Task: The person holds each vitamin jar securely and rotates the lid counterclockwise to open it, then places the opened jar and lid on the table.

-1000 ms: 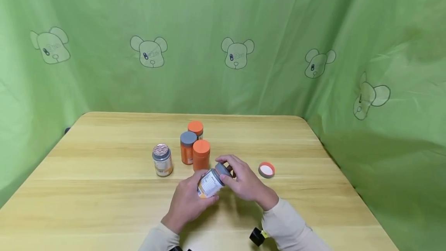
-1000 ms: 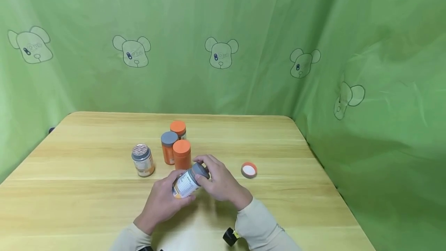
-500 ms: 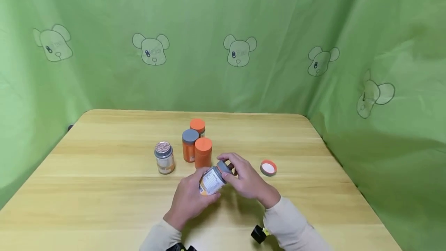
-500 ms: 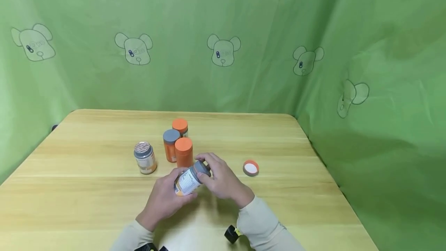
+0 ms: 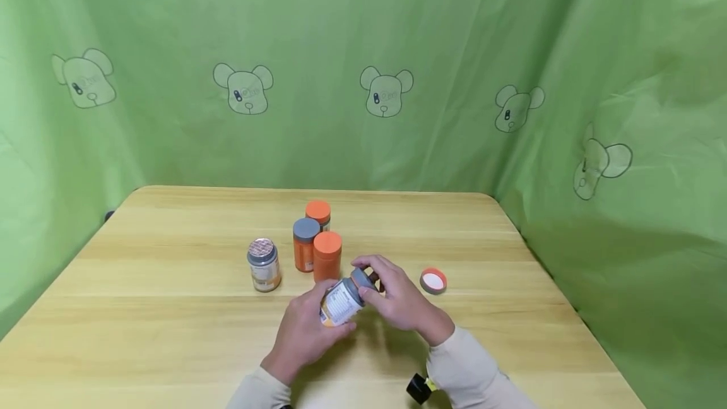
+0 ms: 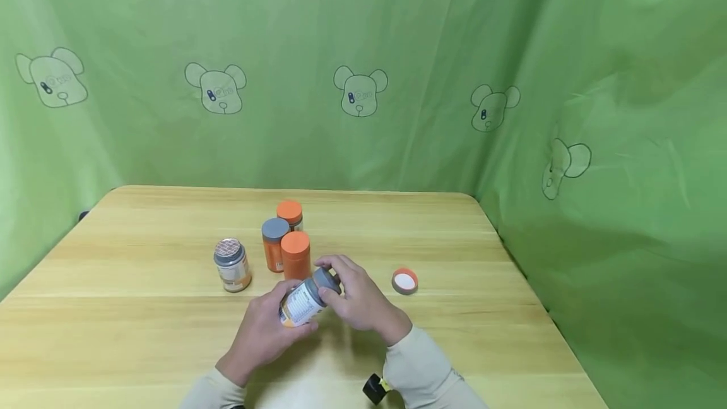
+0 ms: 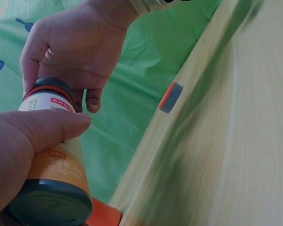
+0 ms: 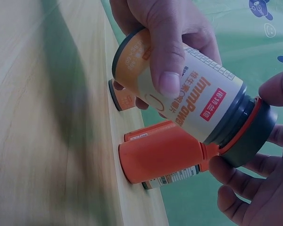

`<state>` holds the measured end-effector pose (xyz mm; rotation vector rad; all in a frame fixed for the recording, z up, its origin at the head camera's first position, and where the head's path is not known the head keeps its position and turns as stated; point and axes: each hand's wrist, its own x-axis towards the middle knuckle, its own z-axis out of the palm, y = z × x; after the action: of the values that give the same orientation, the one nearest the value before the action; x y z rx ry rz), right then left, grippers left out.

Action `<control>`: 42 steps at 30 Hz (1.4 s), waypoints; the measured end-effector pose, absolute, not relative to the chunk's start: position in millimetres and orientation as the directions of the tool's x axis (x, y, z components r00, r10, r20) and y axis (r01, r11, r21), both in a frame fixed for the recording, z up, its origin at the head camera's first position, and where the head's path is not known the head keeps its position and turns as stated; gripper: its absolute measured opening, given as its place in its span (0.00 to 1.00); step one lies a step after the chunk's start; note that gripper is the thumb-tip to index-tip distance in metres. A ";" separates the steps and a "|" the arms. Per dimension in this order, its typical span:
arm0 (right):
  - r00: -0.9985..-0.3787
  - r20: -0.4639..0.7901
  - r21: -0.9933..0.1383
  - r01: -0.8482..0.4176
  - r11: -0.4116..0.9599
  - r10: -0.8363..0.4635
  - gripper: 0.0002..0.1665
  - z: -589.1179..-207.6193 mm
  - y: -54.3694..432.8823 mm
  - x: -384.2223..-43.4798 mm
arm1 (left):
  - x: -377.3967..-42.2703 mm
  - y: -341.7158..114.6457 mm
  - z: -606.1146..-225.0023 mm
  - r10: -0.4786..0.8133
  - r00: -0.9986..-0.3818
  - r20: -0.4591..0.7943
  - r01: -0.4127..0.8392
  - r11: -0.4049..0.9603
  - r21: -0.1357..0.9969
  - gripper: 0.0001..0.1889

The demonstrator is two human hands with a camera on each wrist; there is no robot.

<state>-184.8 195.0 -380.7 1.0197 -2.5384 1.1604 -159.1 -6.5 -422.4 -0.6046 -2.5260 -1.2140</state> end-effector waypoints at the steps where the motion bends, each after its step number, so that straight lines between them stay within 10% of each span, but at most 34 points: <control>1: -0.754 0.409 -0.604 -0.646 0.467 -0.515 0.22 -381.4 195.2 -184.1 | -158.4 -6.7 -423.1 0.251 -0.877 0.409 0.476 0.564 0.675 0.34; 42: -0.875 0.389 -0.622 -0.480 0.618 -0.288 0.21 -395.4 244.5 -205.7 | -160.8 -21.4 -416.1 0.014 -0.945 0.328 0.285 0.534 0.796 0.37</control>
<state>-205.7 244.5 -395.4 0.6272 -2.5928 1.1061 -160.8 -21.4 -416.1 -0.2492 -2.4934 -1.3697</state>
